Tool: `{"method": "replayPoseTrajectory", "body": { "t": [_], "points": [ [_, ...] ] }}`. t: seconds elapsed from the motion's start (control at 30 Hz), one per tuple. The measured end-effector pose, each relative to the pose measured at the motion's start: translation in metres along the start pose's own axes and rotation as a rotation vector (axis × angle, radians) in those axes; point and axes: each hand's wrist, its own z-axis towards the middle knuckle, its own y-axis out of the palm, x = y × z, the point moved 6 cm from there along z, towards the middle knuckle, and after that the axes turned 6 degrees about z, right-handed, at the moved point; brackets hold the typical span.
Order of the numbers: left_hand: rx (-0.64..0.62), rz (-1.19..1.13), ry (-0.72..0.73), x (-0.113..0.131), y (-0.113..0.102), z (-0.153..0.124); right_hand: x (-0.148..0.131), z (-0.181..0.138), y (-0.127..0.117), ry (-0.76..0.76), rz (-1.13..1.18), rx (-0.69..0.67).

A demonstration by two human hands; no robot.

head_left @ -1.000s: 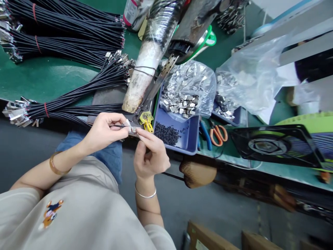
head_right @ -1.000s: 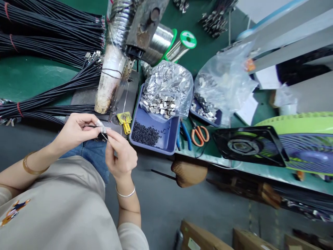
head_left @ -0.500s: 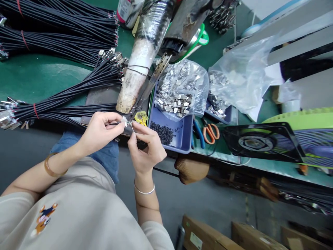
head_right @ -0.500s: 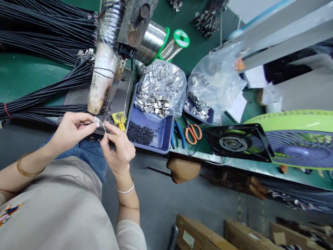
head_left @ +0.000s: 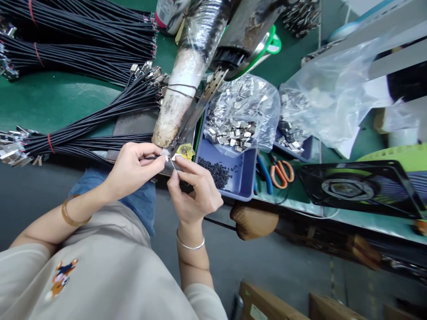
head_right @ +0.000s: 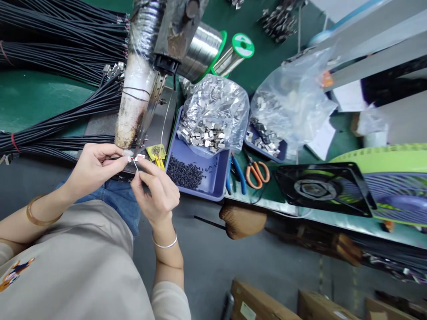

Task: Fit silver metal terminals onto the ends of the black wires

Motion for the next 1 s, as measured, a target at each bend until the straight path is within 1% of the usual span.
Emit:
{"method": "replayPoseTrajectory", "body": {
  "t": [0.4,0.5,0.57,0.63,0.7,0.73,0.77,0.83,1.0],
  "points": [
    [-0.007,-0.029,0.004,-0.001,0.002,0.0,0.003,-0.002,0.0,-0.033,-0.009,-0.034],
    [-0.018,0.003,0.021,0.0,0.002,-0.002,0.002,-0.003,-0.003,-0.033,-0.012,-0.007],
    [-0.028,0.04,0.06,0.001,0.002,-0.005,0.004,-0.004,-0.005,0.039,-0.005,0.033],
    [-0.017,0.099,0.132,0.004,0.001,-0.007,0.011,-0.005,-0.005,0.229,0.081,0.032],
    [0.012,0.168,0.206,0.008,0.0,-0.009,0.019,-0.008,-0.001,0.446,0.226,-0.009],
    [0.026,0.194,0.232,0.009,-0.001,-0.01,0.02,-0.009,0.001,0.52,0.285,-0.029],
    [0.037,0.209,0.247,0.01,-0.001,-0.011,0.021,-0.009,0.002,0.558,0.317,-0.044],
    [0.046,0.207,0.254,0.011,-0.001,-0.011,0.019,-0.008,0.001,0.553,0.302,-0.06],
    [0.074,0.21,0.25,0.012,-0.002,-0.01,0.015,-0.002,-0.002,0.427,0.206,-0.086]
  ]
}}
